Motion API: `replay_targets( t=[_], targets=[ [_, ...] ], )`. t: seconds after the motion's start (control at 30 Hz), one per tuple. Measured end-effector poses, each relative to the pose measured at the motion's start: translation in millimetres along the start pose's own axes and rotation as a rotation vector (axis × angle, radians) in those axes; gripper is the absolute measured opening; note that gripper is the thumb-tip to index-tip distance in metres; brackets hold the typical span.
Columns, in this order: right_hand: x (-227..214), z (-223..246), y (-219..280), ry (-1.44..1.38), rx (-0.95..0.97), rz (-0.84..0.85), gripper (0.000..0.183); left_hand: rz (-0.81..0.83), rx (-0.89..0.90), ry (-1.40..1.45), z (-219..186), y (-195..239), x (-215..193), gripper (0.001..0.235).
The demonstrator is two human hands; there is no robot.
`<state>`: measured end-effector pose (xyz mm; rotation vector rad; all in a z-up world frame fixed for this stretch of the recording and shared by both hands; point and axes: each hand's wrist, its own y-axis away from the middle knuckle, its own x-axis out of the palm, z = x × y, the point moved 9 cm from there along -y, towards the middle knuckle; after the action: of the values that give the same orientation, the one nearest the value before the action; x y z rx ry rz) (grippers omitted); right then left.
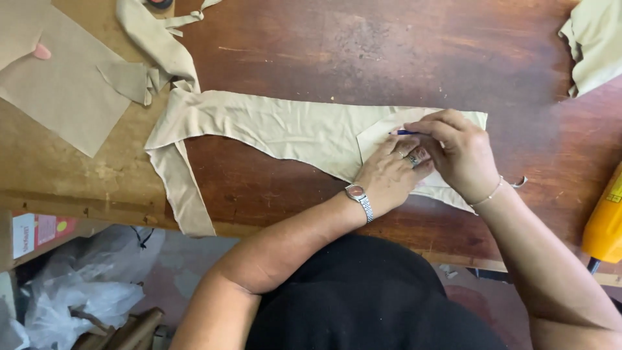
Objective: Cutting and tracing fabric components for garment production using scissors, a pen, and an electric rotary cutter.
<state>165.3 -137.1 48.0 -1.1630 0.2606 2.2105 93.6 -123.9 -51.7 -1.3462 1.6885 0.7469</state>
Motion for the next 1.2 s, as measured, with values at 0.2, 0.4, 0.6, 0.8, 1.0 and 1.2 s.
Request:
replay_targets(
  t=[0.2, 0.4, 0.6, 0.8, 1.0, 1.2],
  targets=[
    [32.6, 18.3, -29.6, 0.081, -0.211, 0.023, 0.015, -0.284, 0.034, 0.17, 3.0, 10.8, -30.8, 0.03],
    [40.3, 26.2, -38.2, 0.099, -0.262, 0.028, 0.013, -0.679, -0.059, 0.289, 10.6, 29.0, -71.0, 0.029],
    [40.1, 40.7, -42.7, 0.142, -0.342, 0.009, 0.016, -0.58, 0.099, 0.179, 7.8, 20.4, -51.8, 0.021],
    [33.0, 21.3, -41.4, 0.166, -0.318, -0.01, 0.016, -0.314, 0.047, 0.196, 6.8, 7.0, -53.4, 0.035],
    [23.0, -0.4, -33.5, 0.243, -0.261, -0.041, 0.018, -0.239, 0.047, 0.103, 1.3, 3.8, -40.3, 0.04],
    [14.3, -20.9, -25.9, 0.292, -0.219, -0.086, 0.019, -0.048, 0.024, 0.053, 3.3, 5.1, -24.4, 0.049]
  ],
)
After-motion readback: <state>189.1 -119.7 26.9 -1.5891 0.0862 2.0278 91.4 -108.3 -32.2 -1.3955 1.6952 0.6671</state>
